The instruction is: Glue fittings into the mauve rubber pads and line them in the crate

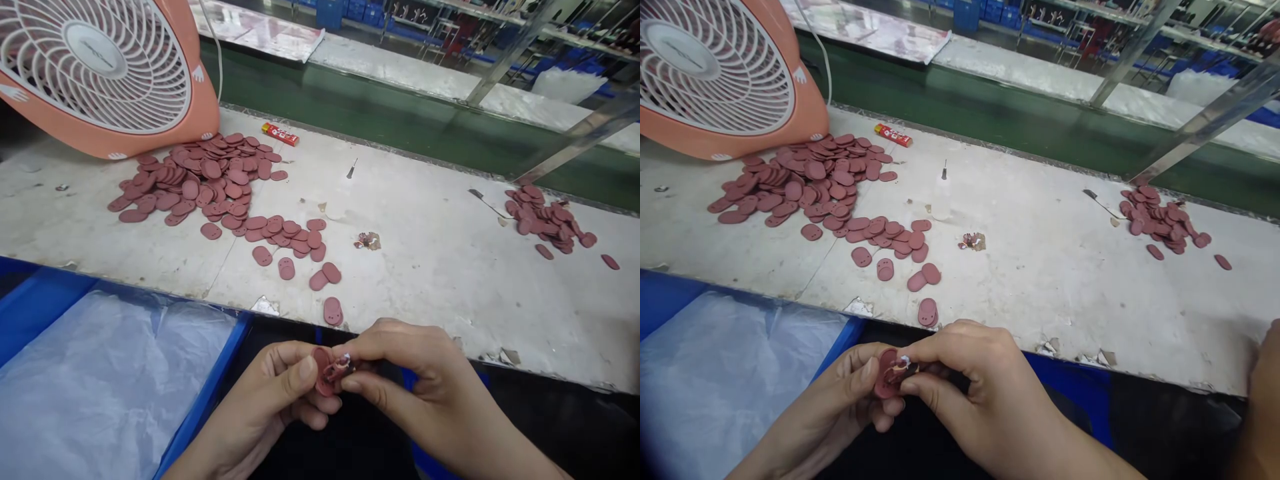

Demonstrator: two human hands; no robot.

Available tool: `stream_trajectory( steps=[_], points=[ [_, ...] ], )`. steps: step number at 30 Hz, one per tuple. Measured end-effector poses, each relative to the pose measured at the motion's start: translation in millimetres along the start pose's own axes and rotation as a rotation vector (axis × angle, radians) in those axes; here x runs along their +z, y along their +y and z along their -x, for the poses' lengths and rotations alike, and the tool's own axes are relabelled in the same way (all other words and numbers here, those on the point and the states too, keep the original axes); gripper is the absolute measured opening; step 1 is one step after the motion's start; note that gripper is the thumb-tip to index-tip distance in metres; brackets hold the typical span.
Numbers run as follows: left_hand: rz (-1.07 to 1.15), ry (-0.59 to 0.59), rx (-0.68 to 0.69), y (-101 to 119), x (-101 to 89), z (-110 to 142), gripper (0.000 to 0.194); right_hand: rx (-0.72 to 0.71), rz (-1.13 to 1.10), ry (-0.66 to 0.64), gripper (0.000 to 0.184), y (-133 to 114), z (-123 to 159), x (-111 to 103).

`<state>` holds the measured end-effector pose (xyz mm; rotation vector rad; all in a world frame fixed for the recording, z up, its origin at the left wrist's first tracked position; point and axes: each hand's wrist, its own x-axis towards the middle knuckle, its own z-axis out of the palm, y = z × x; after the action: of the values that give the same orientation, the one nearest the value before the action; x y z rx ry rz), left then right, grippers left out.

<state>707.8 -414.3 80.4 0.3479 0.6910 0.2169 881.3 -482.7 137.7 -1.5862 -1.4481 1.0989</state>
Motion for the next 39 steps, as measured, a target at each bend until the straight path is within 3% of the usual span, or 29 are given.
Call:
stream_trajectory(
  steps=[5, 19, 29, 39],
  points=[
    [-0.018, 0.004, -0.012, 0.2, -3.1, 0.7, 0.026, -0.057, 0.064, -0.063, 0.038, -4.1, -2.2, -2.1],
    [-0.006, 0.028, -0.015, -1.8, -3.7, 2.1, 0.03, -0.163, 0.174, -0.093, 0.022, -7.3, -6.6, 0.4],
    [0.037, -0.001, -0.01, -15.3, -9.2, -0.1, 0.024, -0.257, 0.258, -0.047, 0.018, -3.9, -2.4, 3.9],
    [0.014, -0.032, -0.024, -12.5, -2.1, 4.2, 0.029, -0.344, 0.337, 0.019, 0.025, -7.7, 4.9, 5.3]
  ],
)
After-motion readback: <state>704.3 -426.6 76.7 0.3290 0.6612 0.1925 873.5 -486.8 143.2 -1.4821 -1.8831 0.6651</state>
